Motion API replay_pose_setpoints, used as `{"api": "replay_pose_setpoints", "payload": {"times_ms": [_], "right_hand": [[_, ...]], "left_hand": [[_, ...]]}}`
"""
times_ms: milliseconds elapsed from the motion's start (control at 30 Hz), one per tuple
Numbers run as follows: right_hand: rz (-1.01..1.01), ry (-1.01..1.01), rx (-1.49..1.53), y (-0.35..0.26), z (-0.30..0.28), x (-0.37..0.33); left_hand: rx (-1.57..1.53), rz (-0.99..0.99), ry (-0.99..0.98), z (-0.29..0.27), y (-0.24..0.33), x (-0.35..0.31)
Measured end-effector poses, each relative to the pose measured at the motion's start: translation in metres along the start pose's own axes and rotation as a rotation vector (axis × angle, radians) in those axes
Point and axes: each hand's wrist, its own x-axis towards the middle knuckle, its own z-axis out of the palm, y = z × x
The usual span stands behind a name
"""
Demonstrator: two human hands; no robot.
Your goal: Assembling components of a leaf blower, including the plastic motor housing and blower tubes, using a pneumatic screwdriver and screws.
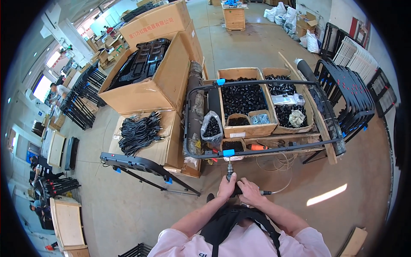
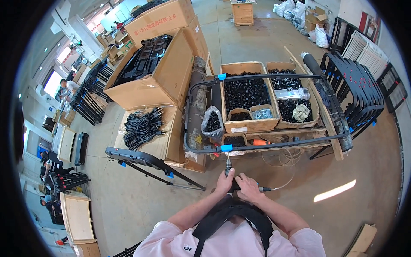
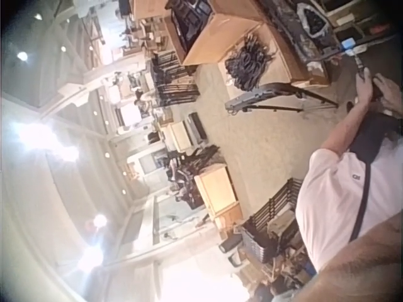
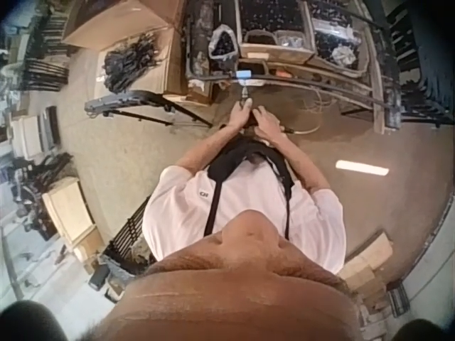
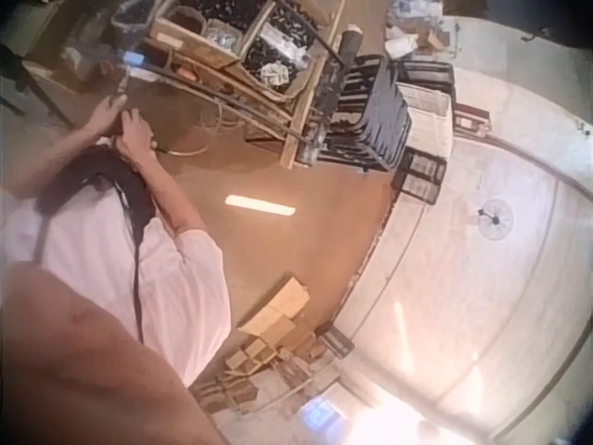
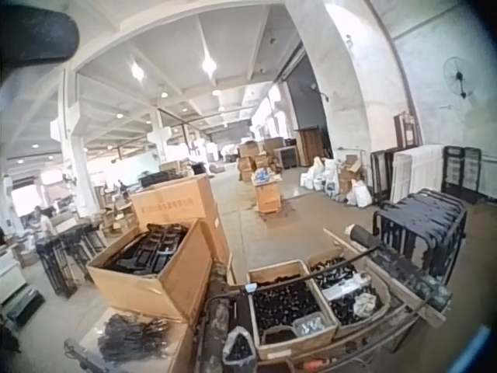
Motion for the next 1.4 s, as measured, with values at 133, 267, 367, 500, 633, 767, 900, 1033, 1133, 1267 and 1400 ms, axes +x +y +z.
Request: {"api": "replay_pose_setpoints", "payload": {"times_ms": [133, 267, 367, 500, 633, 767, 900, 1033, 1133, 1267, 1400], "right_hand": [[0.011, -0.022, -0.001, -0.008, -0.001, -0.001], [0.038, -0.019, -0.032, -0.009, 0.002, -0.004], [0.041, -0.024, -0.004, -0.014, 0.001, -0.005], [0.098, -0.156, 0.022, -0.021, 0.004, -0.026], [0.451, -0.330, 0.118, -0.014, 0.007, -0.046], [0.719, -0.232, 0.125, 0.010, -0.008, -0.062], [1.032, 0.018, 0.177, 0.055, -0.033, -0.093], [1.143, 0.347, 0.269, 0.116, -0.064, -0.109], [1.089, 0.493, 0.320, 0.167, -0.094, -0.104], [1.007, 0.524, 0.172, 0.252, -0.129, -0.073], [1.032, 0.453, 0.113, 0.353, -0.152, -0.036]], "left_hand": [[-0.038, 0.022, -0.006, -0.001, -0.012, 0.000], [-0.069, 0.012, -0.022, 0.000, -0.017, -0.005], [-0.072, 0.010, -0.076, -0.004, -0.024, -0.004], [-0.120, -0.104, -0.315, -0.013, -0.051, -0.013], [0.093, -0.248, -0.591, -0.013, -0.028, -0.013], [0.460, -0.012, -0.999, -0.004, -0.016, 0.021], [0.529, 0.292, -0.962, 0.014, 0.041, 0.030], [0.410, 0.409, -1.029, 0.044, 0.096, 0.044], [0.391, 0.482, -1.050, 0.072, 0.143, 0.055], [0.408, 0.588, -0.990, 0.128, 0.191, 0.087], [0.370, 0.530, -0.805, 0.204, 0.234, 0.130]]}}
